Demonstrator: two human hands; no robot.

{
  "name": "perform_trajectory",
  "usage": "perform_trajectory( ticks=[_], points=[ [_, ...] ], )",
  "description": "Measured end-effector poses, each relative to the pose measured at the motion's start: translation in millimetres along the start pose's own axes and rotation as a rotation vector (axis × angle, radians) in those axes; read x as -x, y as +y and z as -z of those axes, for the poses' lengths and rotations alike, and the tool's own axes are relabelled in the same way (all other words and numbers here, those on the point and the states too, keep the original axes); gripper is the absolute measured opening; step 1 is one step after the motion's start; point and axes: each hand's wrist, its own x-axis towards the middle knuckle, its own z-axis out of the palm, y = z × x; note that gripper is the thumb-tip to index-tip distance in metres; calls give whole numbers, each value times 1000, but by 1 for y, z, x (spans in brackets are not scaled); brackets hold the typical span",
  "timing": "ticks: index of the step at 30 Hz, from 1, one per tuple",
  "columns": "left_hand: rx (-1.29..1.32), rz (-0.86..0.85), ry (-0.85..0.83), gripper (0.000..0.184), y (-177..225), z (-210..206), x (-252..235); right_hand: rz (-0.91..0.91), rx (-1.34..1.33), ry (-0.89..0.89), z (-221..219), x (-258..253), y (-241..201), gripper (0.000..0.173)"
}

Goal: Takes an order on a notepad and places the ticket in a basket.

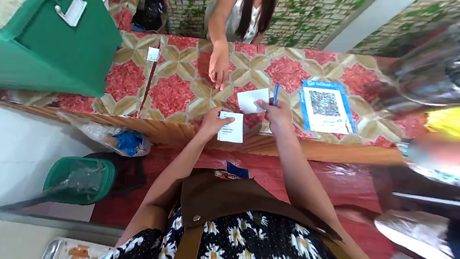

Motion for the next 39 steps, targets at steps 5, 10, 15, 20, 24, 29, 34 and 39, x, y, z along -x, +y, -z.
perform_trajectory(
  ticks=[5,10,15,20,24,29,34,39],
  points=[
    [-440,16,127,36,-10,74,-27,49,-28,87,-46,-11,-21,32],
    [-792,-198,246,51,-9,116,-64,78,-6,290,-54,-7,-13,34],
    [-745,-532,-101,29,-4,104,-148,42,-53,395,-45,13,12,26],
    [-890,-646,-372,25,-1,90,-184,-37,13,409,-28,32,19,26],
    [-1104,-699,-389,27,5,88,-175,-59,43,352,-17,31,20,24],
    [-717,-439,-76,31,3,103,-165,80,86,148,-25,17,6,27],
    [143,62,420,38,8,143,-119,217,167,-59,-47,-9,-10,30],
    [-665,71,217,70,-12,152,-69,284,170,-245,-77,-34,-28,26]
  ],
)
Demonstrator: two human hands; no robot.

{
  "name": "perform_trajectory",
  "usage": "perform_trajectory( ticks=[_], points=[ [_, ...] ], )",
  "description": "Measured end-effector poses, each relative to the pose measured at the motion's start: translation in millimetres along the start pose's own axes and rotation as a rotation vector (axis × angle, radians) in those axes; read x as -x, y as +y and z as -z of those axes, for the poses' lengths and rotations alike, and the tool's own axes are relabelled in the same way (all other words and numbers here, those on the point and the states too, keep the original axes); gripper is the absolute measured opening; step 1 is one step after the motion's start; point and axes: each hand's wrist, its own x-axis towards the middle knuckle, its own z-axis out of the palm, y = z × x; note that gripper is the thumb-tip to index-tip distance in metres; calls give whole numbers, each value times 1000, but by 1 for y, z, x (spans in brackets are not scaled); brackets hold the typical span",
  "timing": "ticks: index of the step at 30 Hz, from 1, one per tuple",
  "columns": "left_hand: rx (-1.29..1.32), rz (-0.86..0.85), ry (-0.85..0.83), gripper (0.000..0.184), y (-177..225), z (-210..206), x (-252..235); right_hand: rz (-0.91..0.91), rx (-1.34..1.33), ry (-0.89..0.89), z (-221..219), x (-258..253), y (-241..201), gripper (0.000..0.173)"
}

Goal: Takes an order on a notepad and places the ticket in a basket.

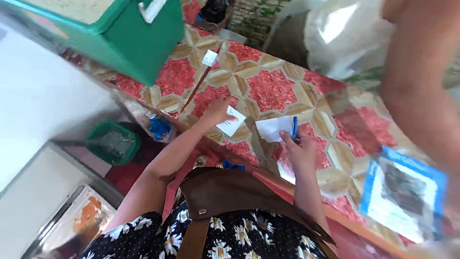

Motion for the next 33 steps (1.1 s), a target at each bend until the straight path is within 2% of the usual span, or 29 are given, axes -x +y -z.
perform_trajectory(
  ticks=[2,6,10,13,15,18,21,23,26,28,33],
  points=[
    [-91,57,-2,74,5,-4,8,53,-3,-52,-10,-13,-7,23],
    [-40,178,-15,76,6,-1,14,138,8,-149,-25,-25,-21,24],
    [87,151,-78,49,-5,14,-5,173,-1,-169,-28,-24,-26,22],
    [245,128,-55,47,7,17,-32,149,1,-115,-20,-20,-24,23],
    [302,92,-6,47,20,5,-58,129,20,-54,-10,-18,-25,25],
    [378,111,23,56,50,-3,-70,215,106,74,1,-19,-26,29],
    [425,91,-47,58,65,9,-47,562,200,135,2,-29,-28,29],
    [543,77,-152,57,62,28,-18,817,202,74,-8,-39,-37,18],
    [720,-38,-179,29,27,54,14,1071,141,-82,-40,-49,-59,14],
    [734,-109,-65,19,1,79,38,1187,105,-164,-71,-55,-79,14],
    [637,-91,403,17,-59,181,153,1332,-42,-185,-177,-52,-136,15]
  ],
)
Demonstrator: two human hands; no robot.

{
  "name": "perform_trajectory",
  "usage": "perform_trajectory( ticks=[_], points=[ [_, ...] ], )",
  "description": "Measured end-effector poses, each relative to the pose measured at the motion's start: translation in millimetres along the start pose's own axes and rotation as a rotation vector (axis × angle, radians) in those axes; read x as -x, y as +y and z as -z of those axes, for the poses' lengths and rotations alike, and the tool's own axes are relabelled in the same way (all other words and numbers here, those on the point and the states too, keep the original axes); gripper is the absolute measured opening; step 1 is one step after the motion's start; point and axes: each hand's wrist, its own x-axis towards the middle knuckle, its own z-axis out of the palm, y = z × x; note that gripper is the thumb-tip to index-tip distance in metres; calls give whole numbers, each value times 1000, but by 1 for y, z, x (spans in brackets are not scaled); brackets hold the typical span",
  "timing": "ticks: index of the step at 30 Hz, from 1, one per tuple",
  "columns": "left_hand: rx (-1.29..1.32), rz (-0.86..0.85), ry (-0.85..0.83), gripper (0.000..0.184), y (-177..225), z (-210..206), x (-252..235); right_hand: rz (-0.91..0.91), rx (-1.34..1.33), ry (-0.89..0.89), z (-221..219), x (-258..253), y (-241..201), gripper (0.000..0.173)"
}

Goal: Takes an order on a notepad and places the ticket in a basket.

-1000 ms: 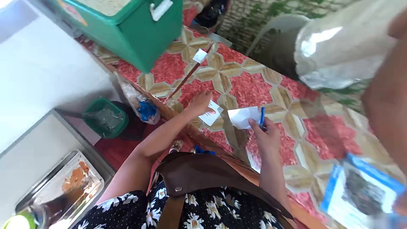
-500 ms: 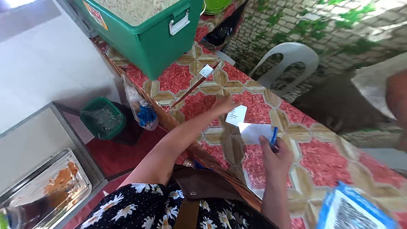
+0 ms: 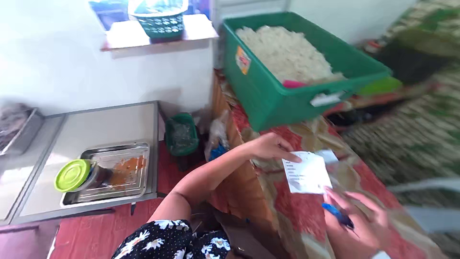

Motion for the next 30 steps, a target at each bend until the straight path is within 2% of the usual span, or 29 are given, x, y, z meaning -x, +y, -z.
perform_trajectory(
  ticks=[3,6,8,10,13,16,19,22,25,27,30],
  points=[
    [-154,-140,321,18,15,101,45,12,-84,-11,-60,-27,-3,18],
    [-315,-189,669,19,34,206,82,-88,-189,-86,-115,-53,-20,21],
    [-413,-153,915,22,51,276,99,-134,-241,-109,-151,-66,-26,21],
    [-506,-36,1086,31,72,348,108,-131,-280,-102,-189,-78,-33,21],
    [-608,158,1157,36,80,467,104,-119,-307,-113,-231,-95,-43,21],
    [-692,391,1090,36,64,558,87,-174,-314,-168,-258,-105,-52,22],
    [-801,557,1045,38,48,616,67,-275,-302,-260,-271,-108,-59,23],
    [-904,643,1021,36,36,656,46,-324,-265,-319,-279,-112,-61,22],
    [-1012,796,966,38,35,665,28,-329,-276,-335,-284,-112,-56,23],
    [-1051,882,961,52,40,665,24,-333,-303,-345,-285,-114,-52,23],
    [-944,804,993,67,48,670,36,-279,-300,-367,-284,-115,-47,24]
  ],
)
